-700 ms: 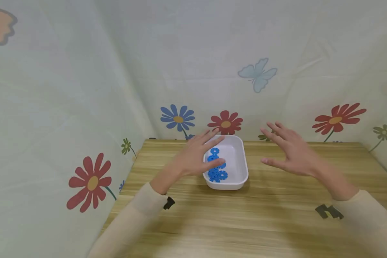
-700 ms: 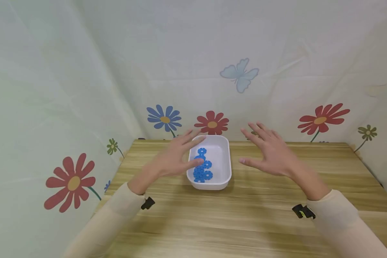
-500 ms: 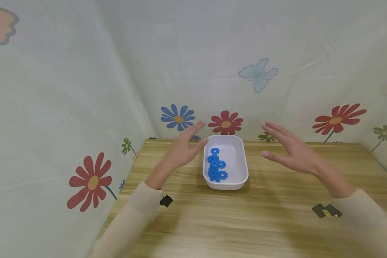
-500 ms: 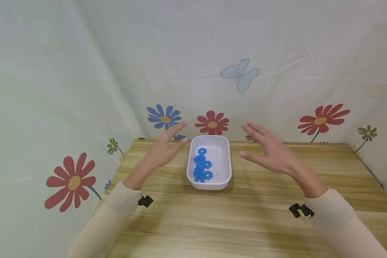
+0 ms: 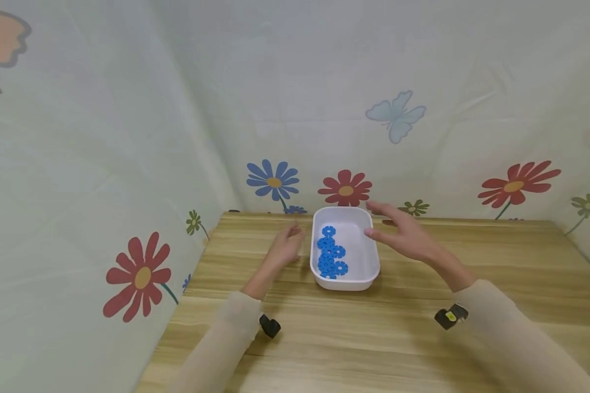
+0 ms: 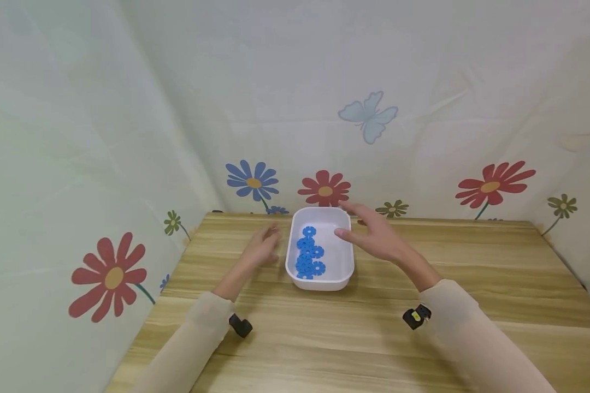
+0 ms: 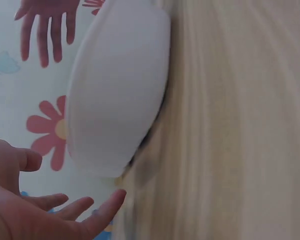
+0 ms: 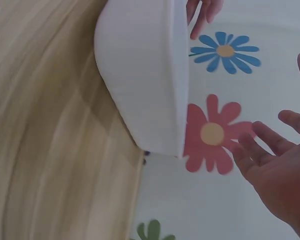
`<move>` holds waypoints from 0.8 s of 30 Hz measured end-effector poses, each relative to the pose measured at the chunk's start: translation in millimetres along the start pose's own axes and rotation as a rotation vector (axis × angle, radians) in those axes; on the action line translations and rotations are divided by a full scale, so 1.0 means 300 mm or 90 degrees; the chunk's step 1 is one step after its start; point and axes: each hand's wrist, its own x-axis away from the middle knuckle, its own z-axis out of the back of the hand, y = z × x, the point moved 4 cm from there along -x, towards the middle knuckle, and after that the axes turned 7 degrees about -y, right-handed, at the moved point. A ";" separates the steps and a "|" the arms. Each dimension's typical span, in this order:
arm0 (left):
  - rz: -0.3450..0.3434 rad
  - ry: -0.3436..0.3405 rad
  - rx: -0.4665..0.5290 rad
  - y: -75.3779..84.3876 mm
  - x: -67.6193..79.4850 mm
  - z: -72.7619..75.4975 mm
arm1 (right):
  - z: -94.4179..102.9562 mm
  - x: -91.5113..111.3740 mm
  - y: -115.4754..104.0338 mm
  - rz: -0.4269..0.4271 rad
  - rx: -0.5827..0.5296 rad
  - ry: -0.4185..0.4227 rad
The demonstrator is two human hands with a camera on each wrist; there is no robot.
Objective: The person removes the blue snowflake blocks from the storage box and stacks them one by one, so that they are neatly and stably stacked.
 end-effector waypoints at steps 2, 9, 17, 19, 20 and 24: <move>0.020 -0.013 0.034 -0.020 -0.007 -0.026 | -0.035 -0.030 0.012 0.001 -0.029 -0.004; 0.024 -0.052 0.055 -0.033 -0.018 -0.097 | -0.154 -0.119 0.034 0.011 -0.050 -0.009; 0.004 -0.059 0.090 -0.033 -0.016 -0.105 | -0.264 -0.181 0.009 0.063 -0.020 -0.076; 0.003 -0.065 0.099 -0.036 -0.016 -0.105 | -0.282 -0.192 0.009 0.063 -0.012 -0.092; 0.002 -0.066 0.103 -0.039 -0.017 -0.104 | -0.292 -0.198 0.011 0.065 -0.002 -0.098; 0.000 -0.060 0.106 -0.046 -0.020 -0.101 | -0.332 -0.224 0.015 0.069 0.047 -0.116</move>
